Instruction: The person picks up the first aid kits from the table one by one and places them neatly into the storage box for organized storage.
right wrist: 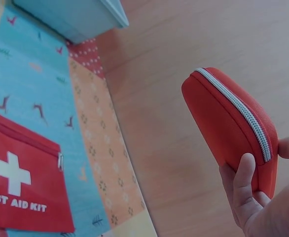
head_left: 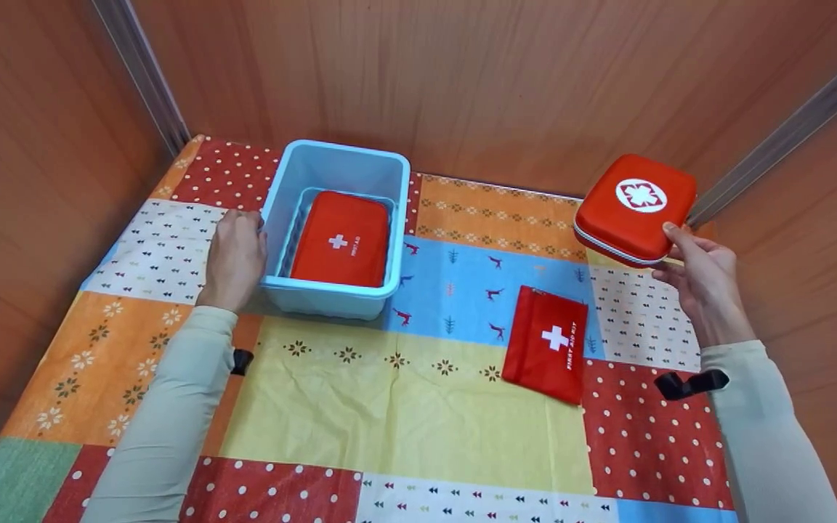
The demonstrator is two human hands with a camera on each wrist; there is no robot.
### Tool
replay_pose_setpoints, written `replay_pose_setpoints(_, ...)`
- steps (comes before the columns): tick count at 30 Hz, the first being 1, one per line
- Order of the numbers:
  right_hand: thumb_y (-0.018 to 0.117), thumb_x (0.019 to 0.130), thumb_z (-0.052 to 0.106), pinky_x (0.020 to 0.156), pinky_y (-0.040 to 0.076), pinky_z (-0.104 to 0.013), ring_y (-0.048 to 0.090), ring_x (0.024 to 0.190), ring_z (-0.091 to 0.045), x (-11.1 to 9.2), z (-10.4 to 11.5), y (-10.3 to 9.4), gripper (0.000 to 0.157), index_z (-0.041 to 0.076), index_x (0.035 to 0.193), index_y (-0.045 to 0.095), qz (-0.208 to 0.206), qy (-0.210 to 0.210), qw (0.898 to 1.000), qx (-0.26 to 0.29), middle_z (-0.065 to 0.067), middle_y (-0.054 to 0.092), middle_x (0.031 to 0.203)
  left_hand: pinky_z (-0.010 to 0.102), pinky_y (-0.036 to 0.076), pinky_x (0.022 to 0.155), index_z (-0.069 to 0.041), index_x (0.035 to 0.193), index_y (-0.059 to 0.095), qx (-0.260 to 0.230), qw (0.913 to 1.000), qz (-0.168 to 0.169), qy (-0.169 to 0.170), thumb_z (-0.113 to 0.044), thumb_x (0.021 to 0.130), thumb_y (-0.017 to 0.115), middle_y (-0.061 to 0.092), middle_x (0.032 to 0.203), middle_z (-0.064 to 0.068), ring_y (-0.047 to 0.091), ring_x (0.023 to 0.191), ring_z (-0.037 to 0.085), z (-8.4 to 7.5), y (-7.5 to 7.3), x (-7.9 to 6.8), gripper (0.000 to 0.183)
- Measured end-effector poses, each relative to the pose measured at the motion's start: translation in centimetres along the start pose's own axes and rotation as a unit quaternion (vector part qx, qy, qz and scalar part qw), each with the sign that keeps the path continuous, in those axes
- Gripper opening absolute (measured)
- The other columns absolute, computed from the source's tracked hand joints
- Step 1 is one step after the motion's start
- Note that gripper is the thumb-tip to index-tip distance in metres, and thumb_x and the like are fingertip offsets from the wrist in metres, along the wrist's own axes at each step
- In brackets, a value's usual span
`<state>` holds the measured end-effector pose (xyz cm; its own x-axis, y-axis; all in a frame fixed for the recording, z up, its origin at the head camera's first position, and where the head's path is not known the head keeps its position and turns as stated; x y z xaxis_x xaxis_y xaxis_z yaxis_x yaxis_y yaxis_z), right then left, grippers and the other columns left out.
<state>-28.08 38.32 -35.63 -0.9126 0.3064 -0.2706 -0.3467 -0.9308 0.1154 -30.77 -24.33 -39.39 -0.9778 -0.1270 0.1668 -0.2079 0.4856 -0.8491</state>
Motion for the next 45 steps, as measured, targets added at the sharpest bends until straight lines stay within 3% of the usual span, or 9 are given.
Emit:
replay_pose_setpoints(12, 0.078, 0.080, 0.039, 0.060, 0.057, -0.021, 0.074, 0.072, -0.016, 0.1, 0.1, 3.3, 0.054, 0.009, 0.117, 0.052, 0.000, -0.027, 0.999, -0.046, 0.001, 0.071, 0.085, 0.058, 0.045, 0.102, 0.011, 0.123, 0.057, -0.002, 0.9999, -0.013, 0.010, -0.009, 0.096, 0.060, 0.057, 0.116, 0.029, 0.053, 0.117, 0.041, -0.1, -0.2, -0.1, 0.034)
replay_pose_setpoints(17, 0.077, 0.081, 0.040, 0.062, 0.057, -0.020, 0.074, 0.074, -0.015, 0.1, 0.2, 5.0, 0.053, 0.010, 0.117, 0.053, 0.009, -0.035, 0.998, -0.057, 0.002, 0.071, 0.088, 0.058, 0.044, 0.102, 0.010, 0.123, 0.058, 0.008, 0.9997, -0.018, 0.015, -0.010, 0.095, 0.061, 0.057, 0.117, 0.029, 0.053, 0.117, 0.041, -0.2, -0.2, 0.0, 0.034)
replay_pose_setpoints(23, 0.077, 0.081, 0.042, 0.062, 0.057, -0.020, 0.074, 0.075, -0.016, 0.1, 0.2, 7.1, 0.055, 0.008, 0.121, 0.059, 0.016, -0.045, 0.996, -0.074, 0.001, 0.072, 0.091, 0.059, 0.044, 0.103, 0.010, 0.124, 0.057, -0.015, 0.9997, -0.013, 0.013, -0.008, 0.096, 0.061, 0.056, 0.118, 0.028, 0.052, 0.119, 0.041, 0.0, 0.0, 0.0, 0.034)
replay_pose_setpoints(32, 0.077, 0.080, 0.046, 0.068, 0.057, -0.020, 0.074, 0.080, -0.015, -0.1, -0.2, 9.9, 0.056, 0.014, 0.121, 0.056, 0.025, -0.028, 0.995, -0.090, 0.003, 0.071, 0.099, 0.057, 0.046, 0.101, 0.010, 0.122, 0.059, 0.004, 0.9998, -0.016, 0.014, -0.010, 0.095, 0.061, 0.058, 0.116, 0.028, 0.054, 0.116, 0.041, -0.1, 0.0, 0.1, 0.033)
replay_pose_setpoints(40, 0.076, 0.081, 0.045, 0.063, 0.056, -0.019, 0.073, 0.077, -0.015, 0.0, -0.3, 11.6, 0.053, 0.014, 0.118, 0.055, 0.036, -0.017, 0.995, -0.092, 0.002, 0.069, 0.093, 0.056, 0.044, 0.104, 0.009, 0.125, 0.058, -0.036, 0.9993, -0.006, -0.002, -0.009, 0.095, 0.061, 0.056, 0.118, 0.027, 0.052, 0.119, 0.039, 0.1, 0.1, 0.1, 0.035)
replay_pose_setpoints(45, 0.077, 0.080, 0.045, 0.066, 0.056, -0.020, 0.074, 0.078, -0.015, -0.2, -0.6, 12.9, 0.055, 0.014, 0.119, 0.054, 0.047, -0.015, 0.995, -0.088, 0.001, 0.069, 0.094, 0.056, 0.043, 0.105, 0.010, 0.124, 0.058, -0.027, 0.9996, -0.005, 0.001, -0.008, 0.096, 0.061, 0.056, 0.118, 0.027, 0.052, 0.121, 0.040, 0.1, 0.2, 0.1, 0.034)
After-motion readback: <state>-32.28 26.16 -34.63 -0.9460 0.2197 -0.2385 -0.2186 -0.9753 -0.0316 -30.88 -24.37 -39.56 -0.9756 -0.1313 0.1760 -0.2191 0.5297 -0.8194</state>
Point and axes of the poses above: each hand's wrist, its own x-axis towards the middle knuckle, its own y-axis out of the palm, z = x × y, the point moved 10 cm from there along x, towards the middle knuckle
